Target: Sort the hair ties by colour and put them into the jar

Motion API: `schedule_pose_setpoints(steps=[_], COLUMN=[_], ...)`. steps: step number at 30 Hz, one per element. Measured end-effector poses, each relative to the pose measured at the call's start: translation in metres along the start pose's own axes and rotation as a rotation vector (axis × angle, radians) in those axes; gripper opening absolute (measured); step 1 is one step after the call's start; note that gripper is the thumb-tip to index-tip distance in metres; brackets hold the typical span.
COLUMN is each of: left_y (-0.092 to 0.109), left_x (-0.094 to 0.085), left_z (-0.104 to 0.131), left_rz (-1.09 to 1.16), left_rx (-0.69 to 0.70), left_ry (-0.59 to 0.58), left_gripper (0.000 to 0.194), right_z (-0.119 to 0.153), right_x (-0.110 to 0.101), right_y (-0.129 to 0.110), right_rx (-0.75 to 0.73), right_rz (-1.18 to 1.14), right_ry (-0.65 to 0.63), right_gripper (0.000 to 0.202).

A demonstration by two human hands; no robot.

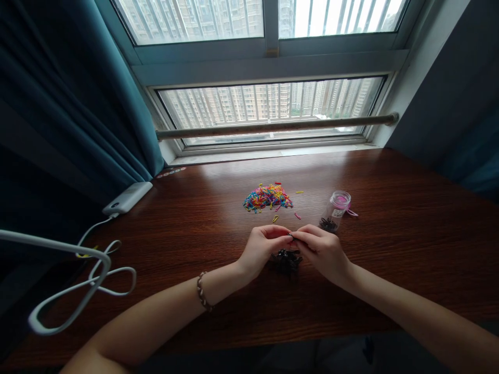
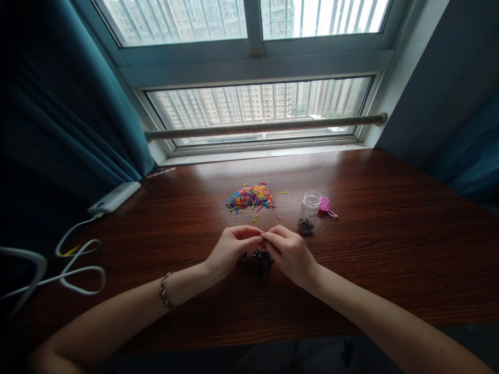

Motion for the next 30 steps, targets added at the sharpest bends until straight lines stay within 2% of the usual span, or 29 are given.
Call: schedule_pose_setpoints(steps=[7,10,14,17,22,25,27,30], left_y=[-0.008,-0.011,-0.016,-0.014,-0.009,-0.008,-0.008,-0.007], left_x=[-0.005,-0.005,-0.003,-0.001,0.003,0.002,-0.002,-0.008], left_z=[0.0,0.001,0.001,0.001,0.004,0.002,-0.001,-0.006], left_rz=[0.086,0.148,0.277,0.362,0.386,0.356,0.337,0.3], left_rx=[-0.02,-0.034,-0.129,-0.134,-0.119,-0.103,-0.094,-0.069], left_ry=[0.024,0.041,0.07,0.037,-0.05,-0.055,-0.031,0.001], left_gripper=[0.022,0.021,0.019,0.018,0.017,0.015,0.015,0.015], right_z=[-0.006,-0.005,-0.008,-0.012,-0.019,-0.029,-0.041,-0.063], right_x=[0.001,0.002,0.0,-0.005,-0.015,-0.038,-0.066,-0.122], right_y=[-0.002,-0.004,-0.011,-0.013,-0.014,-0.016,-0.014,-0.005], right_rx=[0.113,0.069,-0.01,0.004,0.127,0.221,0.324,0.457], right_rz=[-0.078,-0.016,0.009,0.038,0.029,-0.015,-0.036,0.083], right_ry=[-0.017,0.024,0.007,0.03,0.055,0.041,0.048,0.139], right_gripper=[0.017,0.017,0.016,0.015,0.01,0.011,0.009,0.012])
Point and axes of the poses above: each hand's wrist, its own z-axis away from the middle knuckle, its own x-axis out of the palm, y = z × x, the point moved 4 cm from there along -z, towards the middle knuckle, and after that the axes turned 1 degree about z, right-handed, at the moved point
